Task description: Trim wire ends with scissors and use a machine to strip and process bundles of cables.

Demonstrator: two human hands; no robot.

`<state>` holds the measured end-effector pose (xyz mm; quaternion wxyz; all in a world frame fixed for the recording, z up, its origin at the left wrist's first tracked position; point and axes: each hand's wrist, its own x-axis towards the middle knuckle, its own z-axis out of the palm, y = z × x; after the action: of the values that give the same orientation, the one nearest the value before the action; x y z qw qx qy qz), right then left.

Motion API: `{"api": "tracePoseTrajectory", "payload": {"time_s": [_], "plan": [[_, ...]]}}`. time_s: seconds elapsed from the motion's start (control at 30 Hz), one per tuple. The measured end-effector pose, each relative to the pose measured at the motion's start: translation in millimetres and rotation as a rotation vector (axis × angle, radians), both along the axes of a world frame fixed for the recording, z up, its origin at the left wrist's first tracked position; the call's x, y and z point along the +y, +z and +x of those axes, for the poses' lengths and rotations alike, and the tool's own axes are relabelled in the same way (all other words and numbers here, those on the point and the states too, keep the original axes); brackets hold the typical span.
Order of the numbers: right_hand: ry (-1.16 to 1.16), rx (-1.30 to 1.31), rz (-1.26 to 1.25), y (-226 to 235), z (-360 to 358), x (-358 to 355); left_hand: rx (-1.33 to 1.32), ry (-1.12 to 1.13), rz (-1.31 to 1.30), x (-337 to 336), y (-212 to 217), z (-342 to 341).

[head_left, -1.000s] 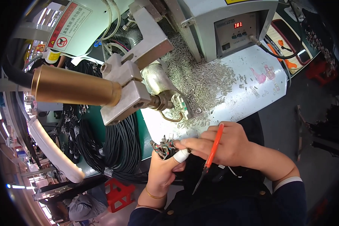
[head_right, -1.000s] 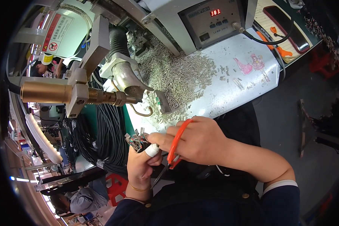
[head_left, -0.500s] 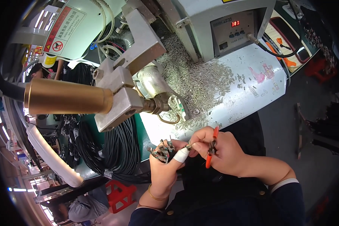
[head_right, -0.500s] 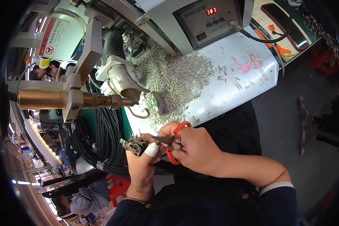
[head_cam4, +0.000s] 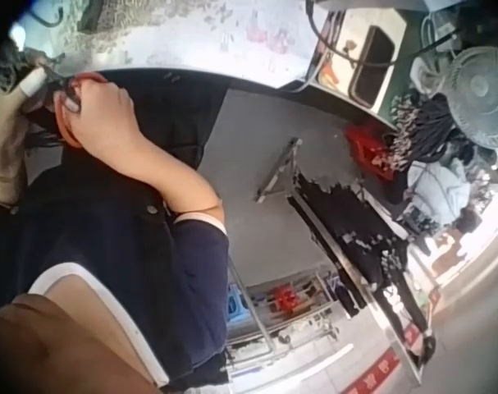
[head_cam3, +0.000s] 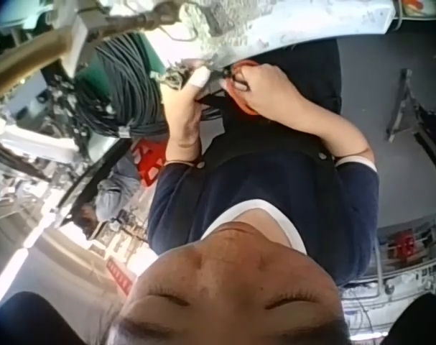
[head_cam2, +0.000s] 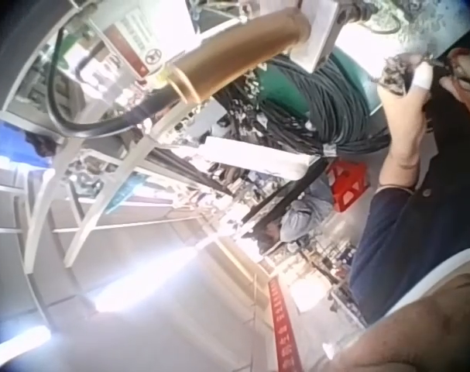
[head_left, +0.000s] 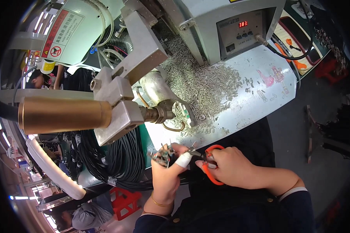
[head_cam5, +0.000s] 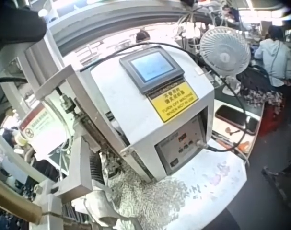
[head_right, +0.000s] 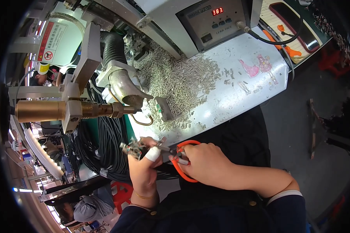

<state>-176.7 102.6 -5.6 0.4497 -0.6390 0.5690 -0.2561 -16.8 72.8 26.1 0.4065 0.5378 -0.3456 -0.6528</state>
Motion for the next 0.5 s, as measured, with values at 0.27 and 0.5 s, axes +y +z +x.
{"api": "tracePoseTrajectory", "payload": {"time_s": [0.27,0.5], "plan": [[-0.281,-0.411,0.080,-5.7,-3.3,-36.3,0.216,-0.021,0.105,-46.1,-15.0,-3.6],[-0.292,-0.402,-0.014,-8.6,0.5,-77.6,0.136,-0.051,0.131,-61.5,-15.5,0.0]]}}
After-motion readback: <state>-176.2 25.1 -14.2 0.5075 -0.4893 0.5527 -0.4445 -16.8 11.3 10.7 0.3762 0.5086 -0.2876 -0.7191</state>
